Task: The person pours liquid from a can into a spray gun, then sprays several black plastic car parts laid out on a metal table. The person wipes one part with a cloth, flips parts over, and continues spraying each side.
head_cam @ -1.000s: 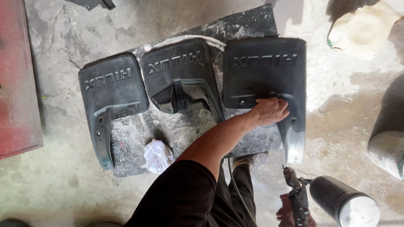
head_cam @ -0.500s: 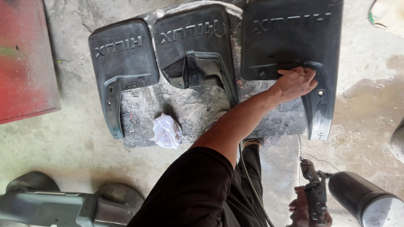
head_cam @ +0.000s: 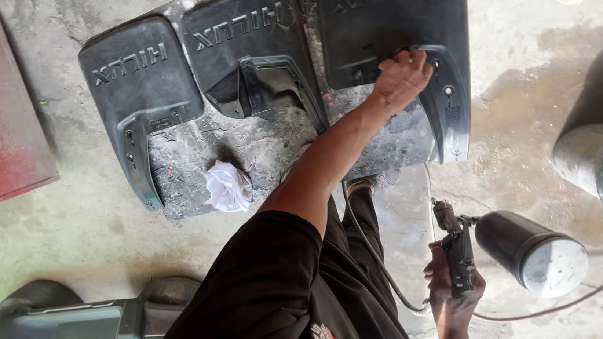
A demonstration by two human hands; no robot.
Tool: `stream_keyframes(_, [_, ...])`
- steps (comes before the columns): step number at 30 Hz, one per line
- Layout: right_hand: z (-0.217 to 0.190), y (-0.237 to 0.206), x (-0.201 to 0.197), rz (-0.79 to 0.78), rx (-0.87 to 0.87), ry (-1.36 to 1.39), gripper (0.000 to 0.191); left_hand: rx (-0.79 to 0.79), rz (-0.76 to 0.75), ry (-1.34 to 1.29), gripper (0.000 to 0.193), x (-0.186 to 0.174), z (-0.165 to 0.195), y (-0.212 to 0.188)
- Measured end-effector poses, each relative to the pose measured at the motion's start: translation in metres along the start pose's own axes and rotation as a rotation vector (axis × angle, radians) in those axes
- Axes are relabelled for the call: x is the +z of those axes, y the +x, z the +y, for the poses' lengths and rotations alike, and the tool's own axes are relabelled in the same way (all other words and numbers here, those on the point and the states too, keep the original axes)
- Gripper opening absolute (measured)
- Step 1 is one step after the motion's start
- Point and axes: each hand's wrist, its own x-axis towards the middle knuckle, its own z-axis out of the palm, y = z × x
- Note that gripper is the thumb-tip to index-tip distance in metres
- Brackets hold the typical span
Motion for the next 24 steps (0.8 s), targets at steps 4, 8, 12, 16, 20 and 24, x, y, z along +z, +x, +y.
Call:
stream_keyframes(4, [0.004,-0.008,-0.018,0.026,0.005,-0.069,0.02,-0.057,0.037,-0.056,0.041,-0.011,0.006,-0.008])
stream_keyframes(8, [0.003,-0.008,-0.041,0.003,-0.096,-0.111,0.02,-0.215,0.214,-0.472,0.026,-0.026,0.032,-0.038])
stream_keyframes(12, [-0.006,0.01,-0.054,-0.059,-0.243,-0.106,0.017,-0.306,-0.167,-0.931,0.027,-0.033,0.107,-0.131])
stream_keyframes(16, [-0.019,0.042,-0.085,-0.079,-0.204,-0.132,0.016,-0.046,-0.468,-1.146,0.061,-0.034,0.205,-0.218])
stream_keyframes(20, [-0.028,0.076,-0.127,-0.189,-0.284,0.134,0.015,0.018,-0.789,-1.188,0.08,-0.031,0.28,-0.244])
stream_keyframes(24, [-0.044,0.103,-0.192,-0.278,-0.382,0.227,0.014,-0.071,-0.695,-1.097,0.06,-0.039,0.326,-0.231])
